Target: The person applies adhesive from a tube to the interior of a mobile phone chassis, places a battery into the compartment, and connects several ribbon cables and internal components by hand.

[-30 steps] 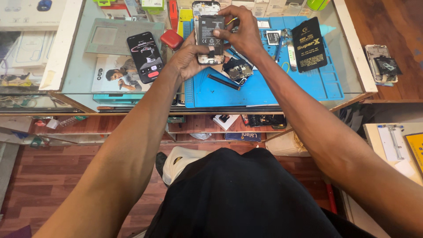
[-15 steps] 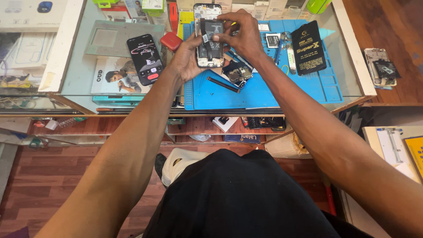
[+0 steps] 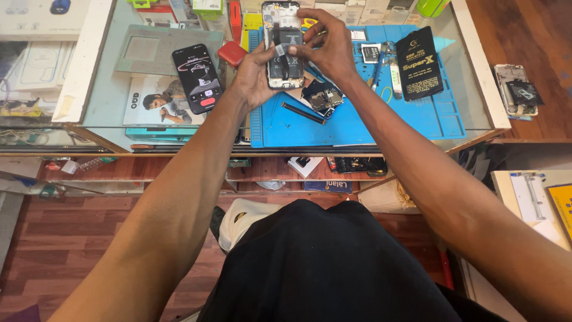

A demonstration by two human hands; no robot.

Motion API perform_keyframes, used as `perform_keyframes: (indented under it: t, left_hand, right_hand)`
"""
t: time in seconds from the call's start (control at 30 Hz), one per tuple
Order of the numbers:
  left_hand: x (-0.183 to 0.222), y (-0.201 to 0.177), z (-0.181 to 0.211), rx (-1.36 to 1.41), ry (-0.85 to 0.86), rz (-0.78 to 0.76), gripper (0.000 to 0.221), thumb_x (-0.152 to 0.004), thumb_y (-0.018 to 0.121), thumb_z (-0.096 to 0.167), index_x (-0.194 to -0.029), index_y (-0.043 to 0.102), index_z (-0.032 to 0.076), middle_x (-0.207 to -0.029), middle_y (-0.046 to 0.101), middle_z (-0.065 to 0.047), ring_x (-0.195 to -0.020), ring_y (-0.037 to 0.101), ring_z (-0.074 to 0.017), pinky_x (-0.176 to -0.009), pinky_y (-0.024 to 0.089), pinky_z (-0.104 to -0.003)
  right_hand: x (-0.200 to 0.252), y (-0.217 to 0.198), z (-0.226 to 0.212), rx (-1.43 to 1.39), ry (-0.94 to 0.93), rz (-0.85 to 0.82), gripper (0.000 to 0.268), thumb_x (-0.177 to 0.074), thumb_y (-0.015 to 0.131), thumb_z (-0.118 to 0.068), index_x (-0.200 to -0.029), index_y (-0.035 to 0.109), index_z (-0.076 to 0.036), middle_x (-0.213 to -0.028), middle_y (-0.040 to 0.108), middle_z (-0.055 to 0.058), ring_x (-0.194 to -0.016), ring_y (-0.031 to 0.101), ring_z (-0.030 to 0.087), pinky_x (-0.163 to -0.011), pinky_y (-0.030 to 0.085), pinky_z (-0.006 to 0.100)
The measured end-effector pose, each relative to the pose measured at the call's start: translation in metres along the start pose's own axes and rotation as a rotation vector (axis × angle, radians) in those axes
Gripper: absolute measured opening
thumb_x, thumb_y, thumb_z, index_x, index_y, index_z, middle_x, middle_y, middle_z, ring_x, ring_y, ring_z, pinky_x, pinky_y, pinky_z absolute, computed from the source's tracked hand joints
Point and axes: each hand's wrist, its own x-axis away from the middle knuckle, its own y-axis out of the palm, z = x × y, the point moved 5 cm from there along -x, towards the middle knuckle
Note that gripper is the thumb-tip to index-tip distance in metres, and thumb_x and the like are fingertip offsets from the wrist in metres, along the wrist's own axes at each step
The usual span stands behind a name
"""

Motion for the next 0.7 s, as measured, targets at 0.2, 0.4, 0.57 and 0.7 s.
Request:
perform_keyframes:
  t: [0.2,0.4,0.57,0.7]
  left_hand:
    - [-0.008,-0.014,0.005,-0.105,0.042,0.142,0.044,-0.103,0.052,0.018,-0.145,0.041,0.015,-0.127,0.065,-0.013,-0.113,0.071,-0.0264,-0.098,0.064,-0.053]
    - [-0.007,-0.010,0.015,-0.149,0.086,0.066,0.039,-0.099,0.056,0.007,-0.138,0.051,0.002,-0.123,0.068,-0.017,-0.111,0.073,-0.0280,-0.096,0.067,-0.049]
    - [-0.010,-0.021,0.012,-0.201,0.079,0.209,0.028,-0.106,0.055,0.012,-0.129,0.054,-0.004,-0.115,0.069,-0.019,-0.099,0.075,-0.0273,-0.085,0.069,-0.045]
    - [-0.014,-0.028,0.008,-0.207,0.034,0.212,0.028,-0.104,0.054,0.010,-0.127,0.054,-0.006,-0.114,0.070,-0.022,-0.100,0.076,-0.0298,-0.087,0.069,-0.044]
  right_hand:
    - [-0.001,0.016,0.024,-0.348,0.362,-0.010,0.050,-0.087,0.089,-0.012,-0.131,0.066,-0.003,-0.093,0.066,0.001,-0.083,0.071,0.010,-0.072,0.064,0.025]
    - [-0.001,0.015,0.023,-0.306,0.448,-0.113,0.048,-0.088,0.084,-0.015,-0.129,0.063,-0.001,-0.094,0.076,0.007,-0.081,0.072,0.012,-0.066,0.061,0.025]
    - [-0.001,0.015,0.027,-0.300,0.482,-0.138,0.051,-0.085,0.088,-0.013,-0.128,0.064,0.001,-0.094,0.074,0.009,-0.076,0.072,0.015,-0.063,0.062,0.025]
    - [0.002,0.018,0.035,-0.368,0.516,-0.159,0.051,-0.081,0.089,-0.011,-0.125,0.064,0.002,-0.095,0.074,0.011,-0.076,0.075,0.016,-0.063,0.066,0.028]
